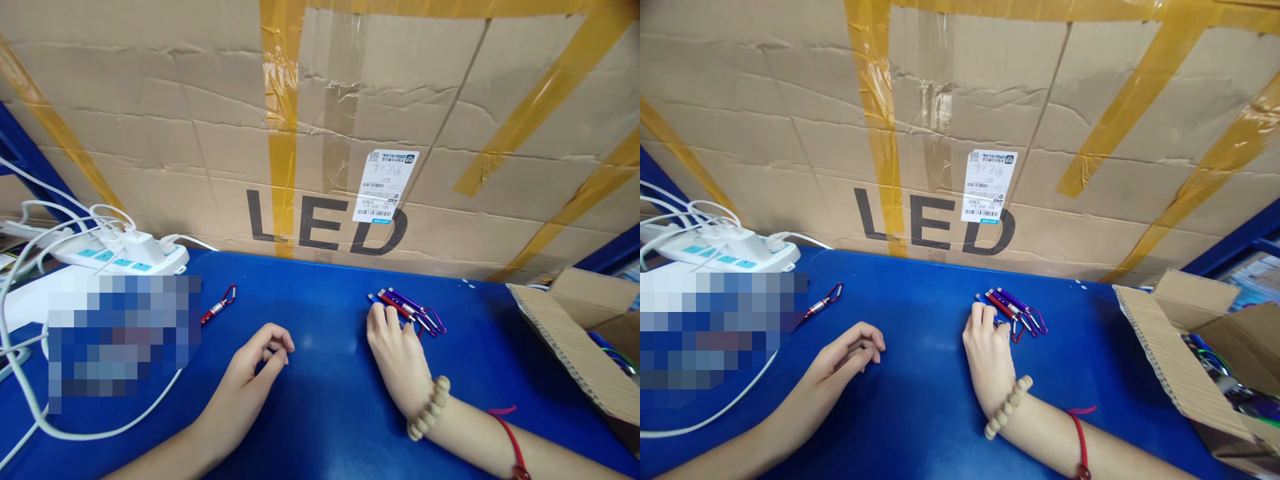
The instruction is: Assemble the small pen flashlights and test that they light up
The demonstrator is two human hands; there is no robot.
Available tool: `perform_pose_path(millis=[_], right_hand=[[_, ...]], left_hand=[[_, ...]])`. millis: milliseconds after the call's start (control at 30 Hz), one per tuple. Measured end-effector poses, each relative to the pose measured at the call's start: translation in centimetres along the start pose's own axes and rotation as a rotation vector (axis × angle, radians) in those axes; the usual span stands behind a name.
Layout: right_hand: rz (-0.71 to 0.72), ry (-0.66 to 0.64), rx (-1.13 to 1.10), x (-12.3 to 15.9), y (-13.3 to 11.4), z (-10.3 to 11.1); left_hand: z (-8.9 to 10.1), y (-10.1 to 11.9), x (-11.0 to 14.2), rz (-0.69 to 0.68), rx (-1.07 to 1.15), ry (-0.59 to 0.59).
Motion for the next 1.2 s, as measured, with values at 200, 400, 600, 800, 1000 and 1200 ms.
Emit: perform_pose_path(millis=[200,400,600,800,1000,1200], right_hand=[[-0.019,-0.104,0.062,0.2,0.0,-0.4],[-0.029,-0.189,0.075,0.2,0.0,-0.4],[0.112,-0.002,0.053,0.3,-0.4,-0.6],[0.158,0.209,-0.015,0.4,-0.4,-0.7],[0.182,0.244,-0.016,0.3,-0.2,-0.7],[0.210,0.307,-0.025,0.3,-0.2,-0.8]], left_hand=[[0.0,0.1,0.0,0.004,-0.017,-0.002],[0.1,0.1,0.0,-0.017,-0.033,-0.001],[-0.1,0.5,0.4,-0.190,-0.268,-0.003],[0.6,-0.5,-0.1,-0.455,-0.969,0.189],[1.8,-1.5,-0.5,-0.229,-1.551,0.355],[2.4,-0.5,-0.2,0.094,-1.709,0.292]])
Point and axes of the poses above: each hand's wrist, its own x-axis away from the middle knuckle, its own z-axis out of the back of the hand, y = z × x, the point moved 2 cm from there along -x, towards the middle knuckle, and after that the axes turned 2 degrees about x, right-handed, at the moved point
